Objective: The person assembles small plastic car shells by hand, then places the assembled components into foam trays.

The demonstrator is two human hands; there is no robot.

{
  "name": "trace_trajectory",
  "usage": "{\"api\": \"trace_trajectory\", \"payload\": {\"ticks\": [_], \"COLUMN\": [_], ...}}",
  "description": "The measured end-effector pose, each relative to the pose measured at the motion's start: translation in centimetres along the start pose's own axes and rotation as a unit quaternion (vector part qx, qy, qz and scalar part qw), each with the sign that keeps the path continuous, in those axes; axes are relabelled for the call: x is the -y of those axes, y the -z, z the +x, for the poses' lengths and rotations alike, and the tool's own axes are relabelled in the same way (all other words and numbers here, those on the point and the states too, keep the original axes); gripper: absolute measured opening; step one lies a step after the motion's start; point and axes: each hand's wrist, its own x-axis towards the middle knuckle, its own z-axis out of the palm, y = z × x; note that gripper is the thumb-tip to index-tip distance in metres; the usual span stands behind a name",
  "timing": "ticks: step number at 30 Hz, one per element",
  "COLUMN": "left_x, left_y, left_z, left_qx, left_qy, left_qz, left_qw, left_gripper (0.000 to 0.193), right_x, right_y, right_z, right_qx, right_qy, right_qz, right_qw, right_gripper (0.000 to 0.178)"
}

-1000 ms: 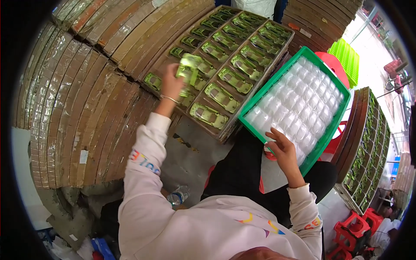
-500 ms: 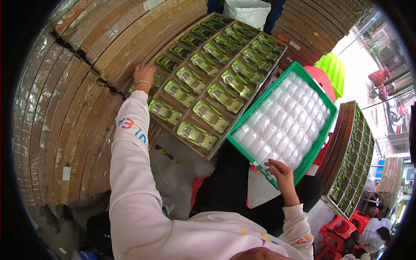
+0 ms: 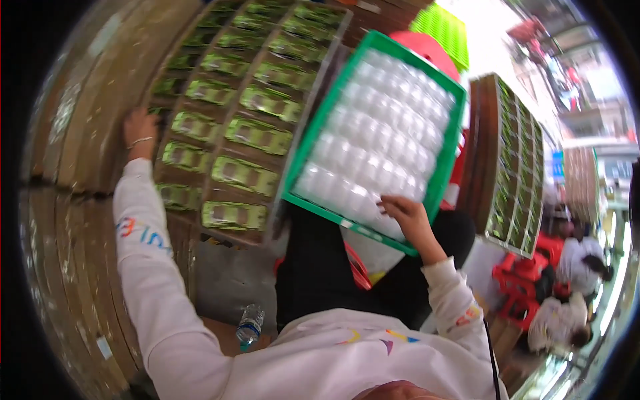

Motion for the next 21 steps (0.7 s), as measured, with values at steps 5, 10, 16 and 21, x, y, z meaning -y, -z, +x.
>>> {"api": "trace_trajectory", "payload": {"ticks": [5, 10, 16, 21], "left_x": [0.4, 1.2, -7.3, -18.6], "left_y": [2.4, 4.6, 11.5, 16.9], "left_z": [-0.7, -1.1, -6.9, -14.8], "left_qx": [-0.026, -0.108, -0.198, 0.07], "left_qy": [-0.022, 0.19, 0.206, 0.104], "left_qz": [0.018, -0.197, -0.767, -0.966], "left_qw": [0.999, 0.956, 0.575, 0.227], "left_gripper": [0.03, 0.026, 0.034, 0.04], "right_x": [-1.9, -3.1, -2.3, -2.1], "right_y": [1.9, 1.6, -1.1, -1.7], "right_z": [0.5, 0.2, 0.5, 0.6], "right_qx": [-0.057, -0.076, -0.102, -0.132], "right_qy": [-0.002, 0.023, 0.099, 0.128], "right_qz": [0.01, -0.128, -0.35, -0.345], "right_qw": [0.998, 0.989, 0.926, 0.921], "right_gripper": [0.025, 0.024, 0.035, 0.033]}}
